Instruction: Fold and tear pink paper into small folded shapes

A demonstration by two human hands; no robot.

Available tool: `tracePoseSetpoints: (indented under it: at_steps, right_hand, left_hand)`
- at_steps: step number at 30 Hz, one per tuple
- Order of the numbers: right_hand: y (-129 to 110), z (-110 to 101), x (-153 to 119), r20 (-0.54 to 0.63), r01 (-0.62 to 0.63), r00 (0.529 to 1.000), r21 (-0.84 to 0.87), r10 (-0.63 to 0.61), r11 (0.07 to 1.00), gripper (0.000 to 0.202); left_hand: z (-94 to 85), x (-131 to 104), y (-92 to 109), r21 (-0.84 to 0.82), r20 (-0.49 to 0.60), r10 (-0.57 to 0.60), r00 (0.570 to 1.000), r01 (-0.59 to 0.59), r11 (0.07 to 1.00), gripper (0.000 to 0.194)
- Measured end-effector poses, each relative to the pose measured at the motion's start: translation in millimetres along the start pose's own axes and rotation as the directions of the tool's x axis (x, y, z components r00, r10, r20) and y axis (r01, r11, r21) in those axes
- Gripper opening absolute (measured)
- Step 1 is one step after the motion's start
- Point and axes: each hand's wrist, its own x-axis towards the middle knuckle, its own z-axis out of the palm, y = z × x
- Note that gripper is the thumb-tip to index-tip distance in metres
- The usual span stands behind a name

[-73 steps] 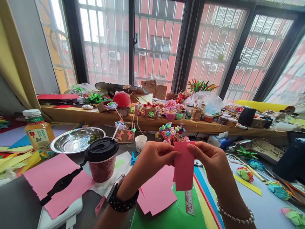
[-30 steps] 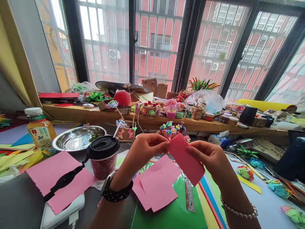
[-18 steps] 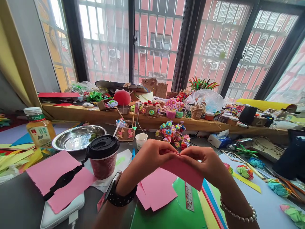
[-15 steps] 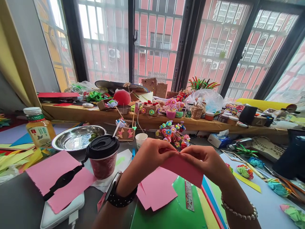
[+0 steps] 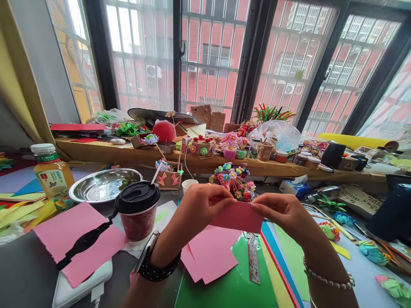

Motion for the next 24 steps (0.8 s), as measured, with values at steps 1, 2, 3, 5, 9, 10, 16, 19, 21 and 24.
tracePoseSetpoints:
  at_steps: [1,2,3,5,9,10,16,19,21,24]
  right_hand:
    - [1.2,-2.0,0.1,-0.018,-0.011,1.0,0.045,0.012,0.999,0.018]
    - [1.9,-3.5,0.0,-0.035,-0.02,0.999,0.087,0.023,0.996,0.017]
    - [2.2,-4.7,-0.2,-0.048,-0.029,0.998,0.121,0.035,0.992,0.016]
    - [2.4,-6.6,-0.8,-0.066,-0.04,0.997,0.156,0.051,0.987,0.014]
    - [8.7,-13.7,0.7,-0.117,-0.025,0.993,0.031,0.028,0.999,0.018]
    - [11.8,-16.2,1.8,-0.159,-0.015,0.987,-0.027,0.01,1.0,0.02]
    - [18.2,-16.3,7.7,-0.384,0.066,0.913,-0.198,-0.139,0.978,0.027]
    - [7.3,-1.6,6.2,-0.194,0.168,0.959,-0.2,-0.206,0.965,0.024]
    - [0.7,7.8,4.6,-0.103,0.209,0.964,-0.275,-0.245,0.938,0.014]
    - [-3.3,15.9,2.2,-0.071,0.23,0.957,-0.408,-0.282,0.884,0.012]
  left_hand:
    - [-1.5,0.2,-0.4,-0.006,-0.009,-0.009,1.0,0.009,1.0,0.012]
    - [-2.7,0.4,-0.7,-0.009,-0.017,-0.02,1.0,0.02,1.0,0.012]
    - [-3.4,0.7,-0.7,-0.009,-0.025,-0.031,0.999,0.031,0.999,0.012]
    - [-3.6,1.1,-0.5,-0.012,-0.035,-0.04,0.999,0.04,0.999,0.013]
    - [-2.6,1.0,-1.7,-0.004,-0.043,-0.042,0.998,0.042,0.999,0.014]
    - [-3.0,0.8,-2.7,0.007,-0.056,-0.046,0.997,0.047,0.999,0.015]
    - [-5.9,1.4,-4.4,0.058,-0.107,-0.044,0.993,0.051,0.997,0.016]
    - [-2.3,2.0,-1.5,0.069,-0.049,0.003,0.999,0.0,0.998,0.013]
    - [0.9,1.9,-0.3,0.087,-0.029,0.047,0.998,-0.045,0.995,0.012]
    - [4.6,0.9,-0.8,0.13,0.02,0.068,0.997,-0.07,0.989,0.013]
